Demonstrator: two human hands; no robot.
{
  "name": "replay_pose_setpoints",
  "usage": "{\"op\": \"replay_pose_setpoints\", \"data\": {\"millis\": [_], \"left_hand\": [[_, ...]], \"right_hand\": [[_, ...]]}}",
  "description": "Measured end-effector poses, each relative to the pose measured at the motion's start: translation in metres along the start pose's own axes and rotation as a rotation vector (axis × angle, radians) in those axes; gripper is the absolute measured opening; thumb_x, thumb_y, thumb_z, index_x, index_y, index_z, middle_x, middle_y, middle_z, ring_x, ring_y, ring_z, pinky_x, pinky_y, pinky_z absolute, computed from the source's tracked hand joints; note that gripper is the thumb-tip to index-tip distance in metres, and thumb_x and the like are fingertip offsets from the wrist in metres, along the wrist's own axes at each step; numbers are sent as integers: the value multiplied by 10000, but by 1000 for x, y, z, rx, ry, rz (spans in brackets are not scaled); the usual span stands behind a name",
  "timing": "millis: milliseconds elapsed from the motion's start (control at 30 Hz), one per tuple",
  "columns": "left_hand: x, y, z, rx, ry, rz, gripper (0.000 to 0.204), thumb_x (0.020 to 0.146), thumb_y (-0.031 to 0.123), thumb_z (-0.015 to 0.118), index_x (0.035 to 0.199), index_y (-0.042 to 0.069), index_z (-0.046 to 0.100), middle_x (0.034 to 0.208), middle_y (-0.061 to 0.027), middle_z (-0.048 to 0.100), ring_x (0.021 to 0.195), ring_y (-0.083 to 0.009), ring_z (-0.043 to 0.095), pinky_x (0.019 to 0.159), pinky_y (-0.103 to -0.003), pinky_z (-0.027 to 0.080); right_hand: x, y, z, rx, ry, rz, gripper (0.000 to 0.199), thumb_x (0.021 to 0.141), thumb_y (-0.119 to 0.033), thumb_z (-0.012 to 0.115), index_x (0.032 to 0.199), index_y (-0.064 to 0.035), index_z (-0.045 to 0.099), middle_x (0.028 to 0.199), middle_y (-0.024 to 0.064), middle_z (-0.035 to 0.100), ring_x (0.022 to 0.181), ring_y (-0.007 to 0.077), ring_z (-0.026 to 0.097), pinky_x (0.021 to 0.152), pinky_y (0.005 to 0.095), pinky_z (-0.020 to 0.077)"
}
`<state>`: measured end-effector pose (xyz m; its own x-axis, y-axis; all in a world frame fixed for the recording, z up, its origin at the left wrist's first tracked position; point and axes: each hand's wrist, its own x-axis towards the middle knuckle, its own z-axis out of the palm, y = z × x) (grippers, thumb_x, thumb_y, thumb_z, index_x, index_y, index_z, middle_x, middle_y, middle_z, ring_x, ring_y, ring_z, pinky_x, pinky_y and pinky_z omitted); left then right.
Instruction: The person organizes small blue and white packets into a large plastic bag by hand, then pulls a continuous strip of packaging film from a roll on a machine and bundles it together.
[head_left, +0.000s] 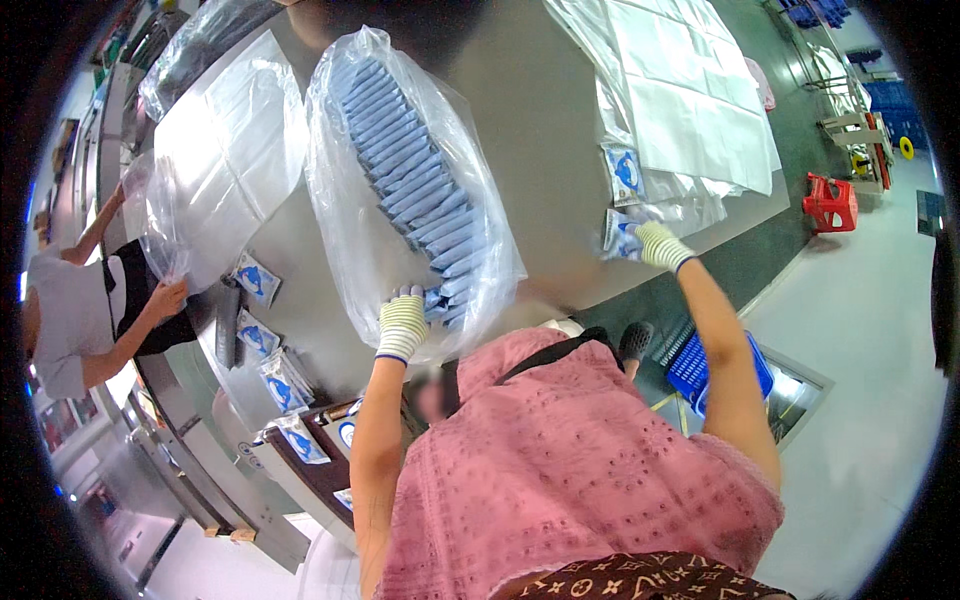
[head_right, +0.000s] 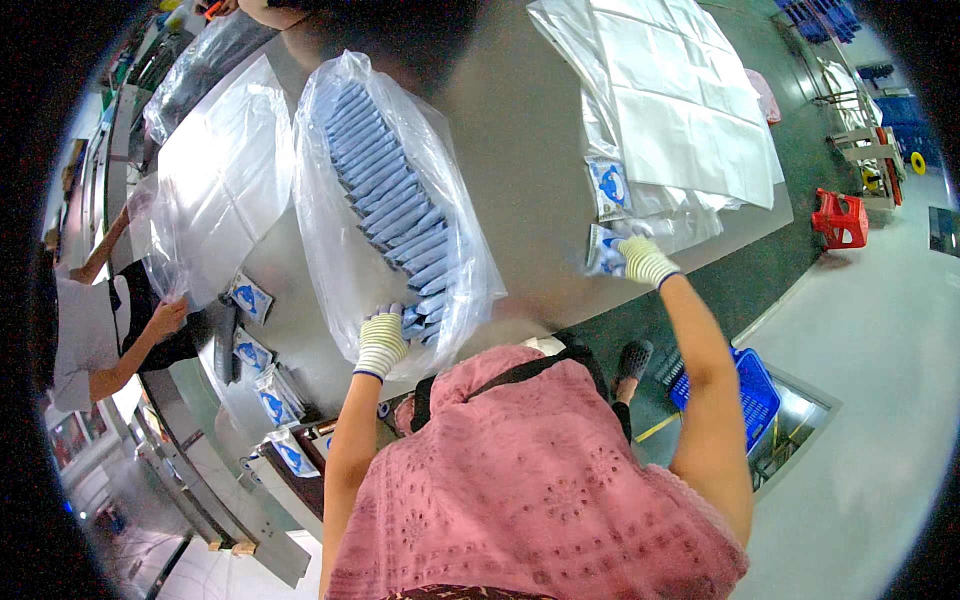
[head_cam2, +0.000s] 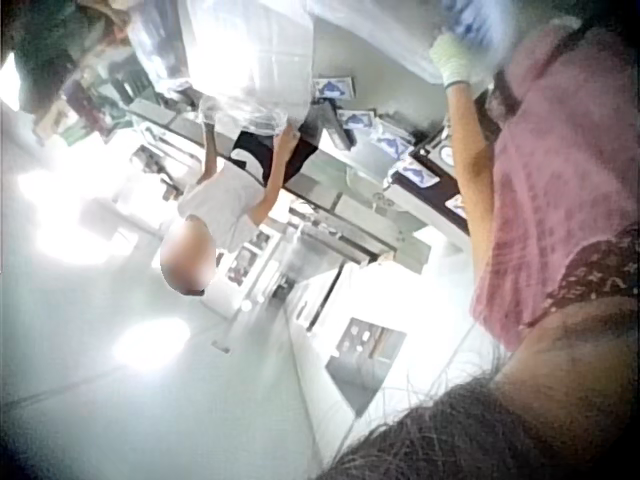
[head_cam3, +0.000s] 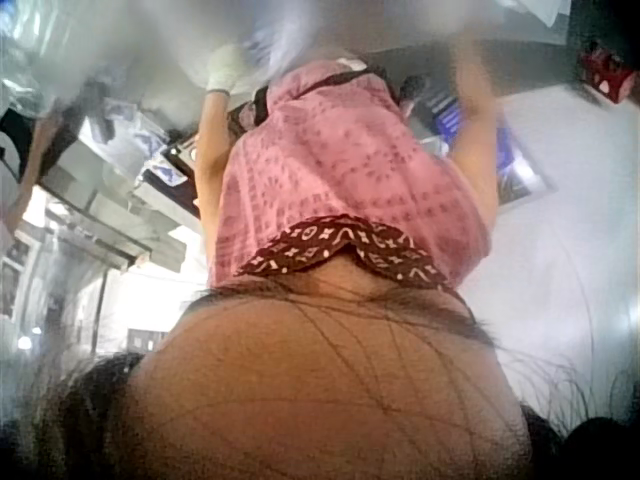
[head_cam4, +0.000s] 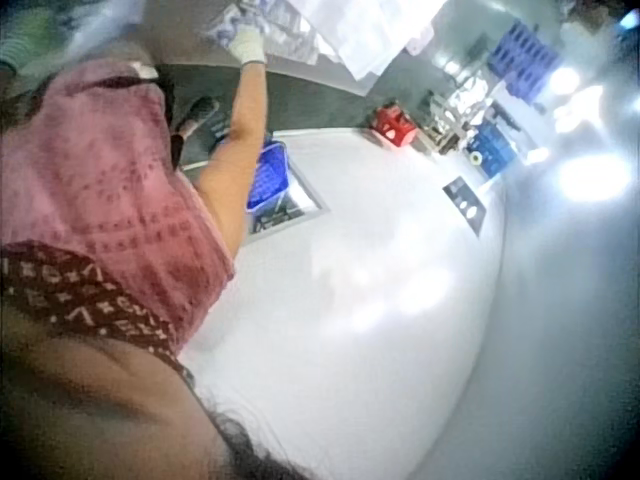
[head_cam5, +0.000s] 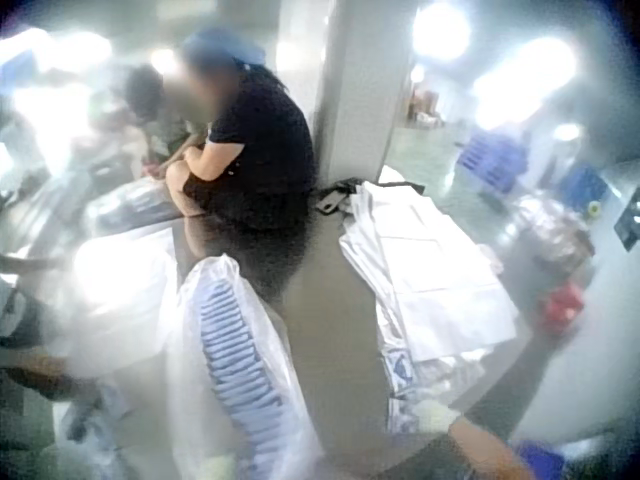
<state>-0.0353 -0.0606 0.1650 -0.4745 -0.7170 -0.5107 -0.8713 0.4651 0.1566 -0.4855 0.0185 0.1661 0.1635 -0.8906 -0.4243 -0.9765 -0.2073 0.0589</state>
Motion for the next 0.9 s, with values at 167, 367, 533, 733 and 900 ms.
{"op": "replay_pose_setpoints", "data": {"millis": [167,367,533,733,900], "left_hand": [[-1,-8,12,31,2,-23,504,593,230,662,1015,58,448,1002,-139,502,932,-281,500,775,-385,403],[-1,-10,21,34,75,-16,484,603,243,644,1014,78,449,1003,-134,503,924,-294,501,778,-392,397],[-2,-20,44,20,155,1,479,585,244,646,995,78,463,965,-125,510,885,-304,506,769,-392,394],[8,-5,22,29,64,-78,476,591,246,647,993,72,463,980,-145,511,912,-312,502,787,-392,394],[-14,-21,20,-91,43,30,556,611,277,645,1089,81,440,1098,-151,469,959,-320,487,813,-410,387]], "right_hand": [[14,-8,-5,331,-269,431,492,569,-273,708,959,-25,538,927,176,558,845,296,549,753,378,445],[54,21,26,770,35,617,594,544,-220,754,1008,39,489,899,181,579,830,251,567,701,313,466],[65,-55,-14,631,9,725,765,520,-414,732,1078,35,461,1036,220,527,953,334,525,813,371,423],[97,-27,15,790,437,701,577,577,-421,670,944,9,554,926,211,572,857,292,562,748,357,433],[107,8,-8,1062,401,829,500,606,-349,661,922,26,563,874,190,593,801,295,565,724,348,426]]}}
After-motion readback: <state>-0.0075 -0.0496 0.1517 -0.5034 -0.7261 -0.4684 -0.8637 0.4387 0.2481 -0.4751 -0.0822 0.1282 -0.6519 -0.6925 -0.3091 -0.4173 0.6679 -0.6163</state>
